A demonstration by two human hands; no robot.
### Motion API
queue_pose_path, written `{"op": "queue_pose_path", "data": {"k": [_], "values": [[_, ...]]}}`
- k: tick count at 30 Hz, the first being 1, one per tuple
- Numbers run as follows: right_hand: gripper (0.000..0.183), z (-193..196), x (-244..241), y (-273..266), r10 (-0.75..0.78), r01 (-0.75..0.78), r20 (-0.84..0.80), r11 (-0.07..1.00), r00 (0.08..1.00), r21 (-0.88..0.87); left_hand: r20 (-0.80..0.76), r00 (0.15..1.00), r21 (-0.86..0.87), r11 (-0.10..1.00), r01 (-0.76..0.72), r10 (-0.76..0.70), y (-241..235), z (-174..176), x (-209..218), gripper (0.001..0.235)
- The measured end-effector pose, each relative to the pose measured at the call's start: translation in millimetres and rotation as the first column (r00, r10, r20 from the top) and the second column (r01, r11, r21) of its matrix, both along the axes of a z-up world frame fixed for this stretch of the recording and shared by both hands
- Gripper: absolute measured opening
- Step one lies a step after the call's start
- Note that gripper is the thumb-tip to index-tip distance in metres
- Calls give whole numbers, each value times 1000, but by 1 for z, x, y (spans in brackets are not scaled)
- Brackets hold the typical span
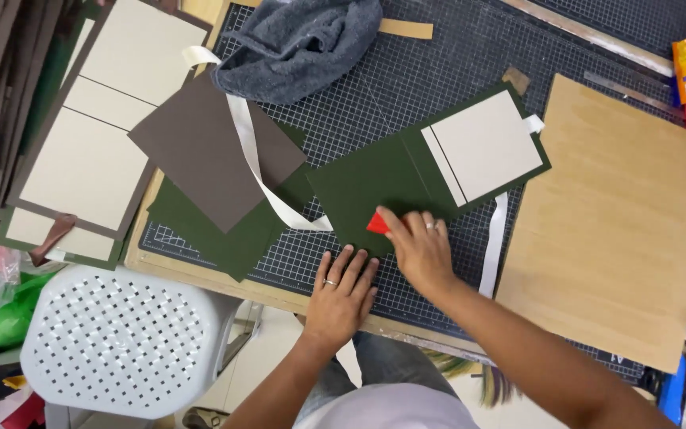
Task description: Assembling paper and cardstock components by smoothing them with a scraper and applying glue with a roller.
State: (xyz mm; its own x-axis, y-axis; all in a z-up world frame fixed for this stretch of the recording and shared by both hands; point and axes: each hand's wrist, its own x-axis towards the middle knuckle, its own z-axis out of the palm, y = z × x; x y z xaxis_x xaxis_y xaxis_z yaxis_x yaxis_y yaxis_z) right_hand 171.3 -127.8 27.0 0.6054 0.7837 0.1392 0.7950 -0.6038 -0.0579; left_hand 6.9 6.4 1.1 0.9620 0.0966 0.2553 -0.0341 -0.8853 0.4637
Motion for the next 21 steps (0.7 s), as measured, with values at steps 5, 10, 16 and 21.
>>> {"op": "queue_pose_path", "data": {"k": [5,10,16,21], "values": [[45,-12,55,21,-147,132,167,987,975,96,27,1000,7,1000,-1,1,0,4,1,48],[46,-10,-13,1,-87,83,64,995,994,58,19,1000,7,1000,-3,3,1,3,-2,48],[45,-16,54,20,-157,132,206,983,966,127,42,999,7,1000,-3,3,-2,3,-1,48],[44,-8,-22,5,-96,92,36,991,995,99,106,994,10,999,-38,37,-2,2,0,48]]}}
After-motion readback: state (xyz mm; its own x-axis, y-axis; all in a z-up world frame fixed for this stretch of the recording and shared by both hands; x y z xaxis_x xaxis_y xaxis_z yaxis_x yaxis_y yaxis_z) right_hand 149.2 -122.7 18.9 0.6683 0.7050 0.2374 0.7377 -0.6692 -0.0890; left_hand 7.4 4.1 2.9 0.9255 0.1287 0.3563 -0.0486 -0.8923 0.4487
